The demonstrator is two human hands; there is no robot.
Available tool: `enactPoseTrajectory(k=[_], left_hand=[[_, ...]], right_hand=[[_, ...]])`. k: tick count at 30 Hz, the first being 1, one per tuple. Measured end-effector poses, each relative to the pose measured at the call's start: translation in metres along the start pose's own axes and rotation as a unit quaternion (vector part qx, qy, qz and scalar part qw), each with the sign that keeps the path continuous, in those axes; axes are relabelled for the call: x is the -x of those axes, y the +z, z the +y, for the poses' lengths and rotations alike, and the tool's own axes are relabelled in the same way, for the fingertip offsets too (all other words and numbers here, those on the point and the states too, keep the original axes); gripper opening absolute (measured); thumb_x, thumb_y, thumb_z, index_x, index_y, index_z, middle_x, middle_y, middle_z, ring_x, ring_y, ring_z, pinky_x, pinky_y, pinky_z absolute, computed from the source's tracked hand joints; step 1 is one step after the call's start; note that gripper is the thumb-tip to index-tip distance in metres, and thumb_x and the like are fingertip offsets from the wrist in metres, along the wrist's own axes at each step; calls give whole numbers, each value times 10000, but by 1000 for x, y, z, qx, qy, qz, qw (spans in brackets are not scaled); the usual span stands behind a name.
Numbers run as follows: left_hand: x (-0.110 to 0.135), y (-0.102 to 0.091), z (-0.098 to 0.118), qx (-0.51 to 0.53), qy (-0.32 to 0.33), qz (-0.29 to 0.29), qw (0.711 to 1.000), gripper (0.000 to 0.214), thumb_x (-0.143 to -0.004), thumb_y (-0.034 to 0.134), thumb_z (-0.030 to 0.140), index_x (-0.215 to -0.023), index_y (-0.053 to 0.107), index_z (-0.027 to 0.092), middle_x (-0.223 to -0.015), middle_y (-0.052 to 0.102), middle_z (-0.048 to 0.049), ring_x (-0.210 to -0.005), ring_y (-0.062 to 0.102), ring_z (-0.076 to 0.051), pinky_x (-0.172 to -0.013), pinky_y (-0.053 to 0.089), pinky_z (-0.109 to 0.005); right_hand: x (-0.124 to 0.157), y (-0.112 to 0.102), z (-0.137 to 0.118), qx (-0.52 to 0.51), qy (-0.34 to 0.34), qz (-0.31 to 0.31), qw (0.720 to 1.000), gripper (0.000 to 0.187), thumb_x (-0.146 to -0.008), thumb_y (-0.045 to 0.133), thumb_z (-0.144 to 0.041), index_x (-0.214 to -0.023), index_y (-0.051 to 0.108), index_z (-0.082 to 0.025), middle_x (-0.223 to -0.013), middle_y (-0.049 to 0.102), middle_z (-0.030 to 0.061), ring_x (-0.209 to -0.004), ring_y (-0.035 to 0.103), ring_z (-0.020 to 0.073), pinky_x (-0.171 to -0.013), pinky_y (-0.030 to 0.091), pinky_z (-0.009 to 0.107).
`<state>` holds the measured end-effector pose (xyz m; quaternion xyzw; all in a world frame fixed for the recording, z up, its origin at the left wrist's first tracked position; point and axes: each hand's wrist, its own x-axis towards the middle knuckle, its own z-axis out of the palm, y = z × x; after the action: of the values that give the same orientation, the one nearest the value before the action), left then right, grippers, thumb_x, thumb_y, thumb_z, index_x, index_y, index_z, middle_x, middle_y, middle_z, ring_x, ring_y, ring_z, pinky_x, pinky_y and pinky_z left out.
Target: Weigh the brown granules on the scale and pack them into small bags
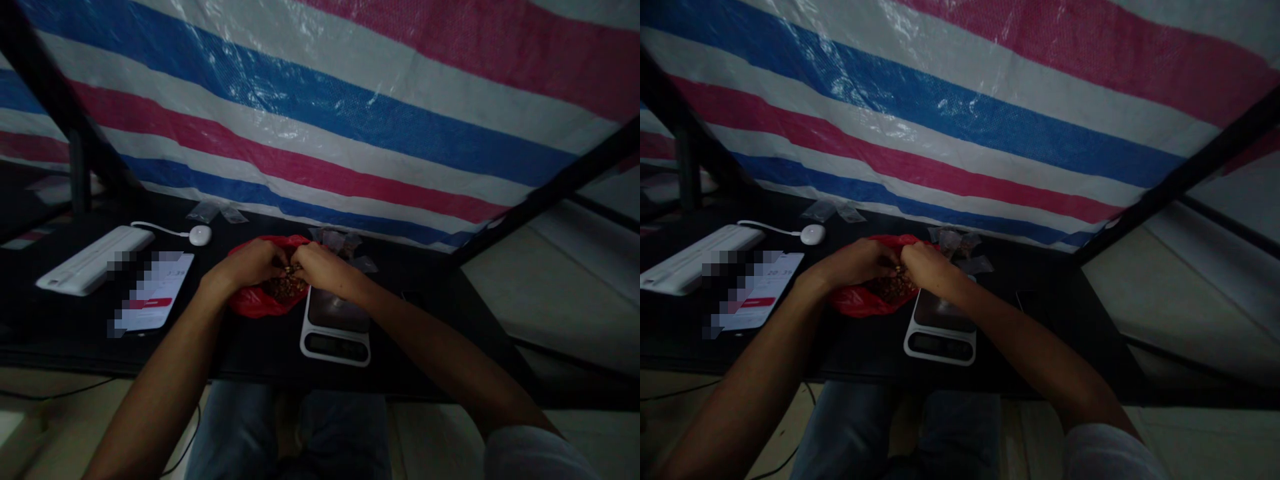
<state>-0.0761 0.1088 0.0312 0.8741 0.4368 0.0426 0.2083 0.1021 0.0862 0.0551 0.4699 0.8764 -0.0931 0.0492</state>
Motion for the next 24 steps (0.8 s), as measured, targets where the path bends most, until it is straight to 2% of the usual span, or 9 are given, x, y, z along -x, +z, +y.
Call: enactPoseTrajectory(k=[7,16,19,24], left_hand=[[0,1,-1,12,3,-6,1000,233,-867,629,162,-1031,788,204,-1003,804,-36,-913,743,-201,-846,503,-263],[-3,4,-5,8,2,-4,1000,299,-836,600,110,-1053,782,209,-1020,798,-30,-923,740,-189,-893,514,-254],[-4,5,-7,16,10,-11,1000,291,-853,604,136,-1078,774,209,-1057,796,-32,-939,738,-187,-886,519,-252],[-5,5,-8,20,25,-1,999,248,-860,625,184,-1051,784,198,-1069,797,-52,-953,737,-208,-914,521,-283]], right_hand=[[4,-7,2,-47,5,11,999,192,-911,604,-86,-936,791,-121,-904,781,120,-813,705,177,-651,414,255],[12,-11,8,-81,-29,58,995,200,-914,608,-96,-986,788,-147,-933,786,99,-842,695,168,-694,401,252],[26,-17,14,-110,-33,59,992,171,-926,630,-129,-981,788,-158,-922,785,76,-806,683,157,-713,405,253],[71,-31,27,-158,-22,70,985,177,-908,640,-105,-978,795,-155,-930,788,55,-808,697,162,-734,437,257]])
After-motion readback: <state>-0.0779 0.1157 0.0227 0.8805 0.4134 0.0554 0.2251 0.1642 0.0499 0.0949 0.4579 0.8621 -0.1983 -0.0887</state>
